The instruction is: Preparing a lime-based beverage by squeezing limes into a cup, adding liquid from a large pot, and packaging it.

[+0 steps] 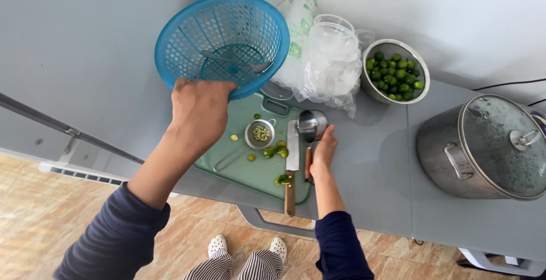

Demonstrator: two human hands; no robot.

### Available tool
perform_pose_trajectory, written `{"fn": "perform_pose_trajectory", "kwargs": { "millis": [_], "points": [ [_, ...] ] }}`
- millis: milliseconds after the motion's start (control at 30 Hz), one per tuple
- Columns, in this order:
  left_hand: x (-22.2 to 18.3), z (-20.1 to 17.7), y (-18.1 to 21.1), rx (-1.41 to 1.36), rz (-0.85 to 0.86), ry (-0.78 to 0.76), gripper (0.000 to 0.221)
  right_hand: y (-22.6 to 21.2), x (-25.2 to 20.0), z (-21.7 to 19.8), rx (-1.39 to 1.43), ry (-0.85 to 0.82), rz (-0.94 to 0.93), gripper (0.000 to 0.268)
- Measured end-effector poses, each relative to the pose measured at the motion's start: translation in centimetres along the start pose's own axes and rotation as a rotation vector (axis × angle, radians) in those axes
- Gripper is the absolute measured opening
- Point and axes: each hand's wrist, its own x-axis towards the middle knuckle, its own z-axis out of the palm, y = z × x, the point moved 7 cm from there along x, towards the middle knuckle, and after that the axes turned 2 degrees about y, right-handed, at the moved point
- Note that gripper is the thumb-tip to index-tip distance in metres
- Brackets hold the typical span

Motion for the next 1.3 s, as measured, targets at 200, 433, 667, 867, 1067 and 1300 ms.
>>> {"fn": "perform_pose_trajectory", "kwargs": {
  "millis": [200, 433, 667, 867, 1067, 1300],
  "points": [
    [6.7, 3.7, -2.6, 0.067, 0.013, -0.009, 0.046, -2.2, -5.7, 3.1, -0.384, 0.082, -0.001, 0.084],
    [16.7, 12.4, -6.2, 0.165, -0.177, -0.065, 0.037, -2.0, -6.7, 5.3, -0.396, 0.064, 0.014, 0.085],
    [20.4, 20.3, -11.2, 0.212, -0.177, 0.008, 0.029, -0.2, -5.1, 4.5, -0.325, 0.061, 0.059, 0.086],
    [18.6, 18.4, -10.2, 0.168, -0.064, 0.071, 0.058, -0.6, -5.1, 4.5, -0.037, -0.076, 0.207, 0.087],
    [15.7, 12.1, 3.1, -0.154, 0.299, 0.222, 0.07, -3.4, -4.4, 1.1, -0.045, -0.276, 0.156, 0.087],
    [11.0, 13.6, 20.9, -0.61, 0.219, 0.083, 0.05, -13.9, -3.5, -5.7, -0.292, -0.435, 0.015, 0.068]
  ]
}}
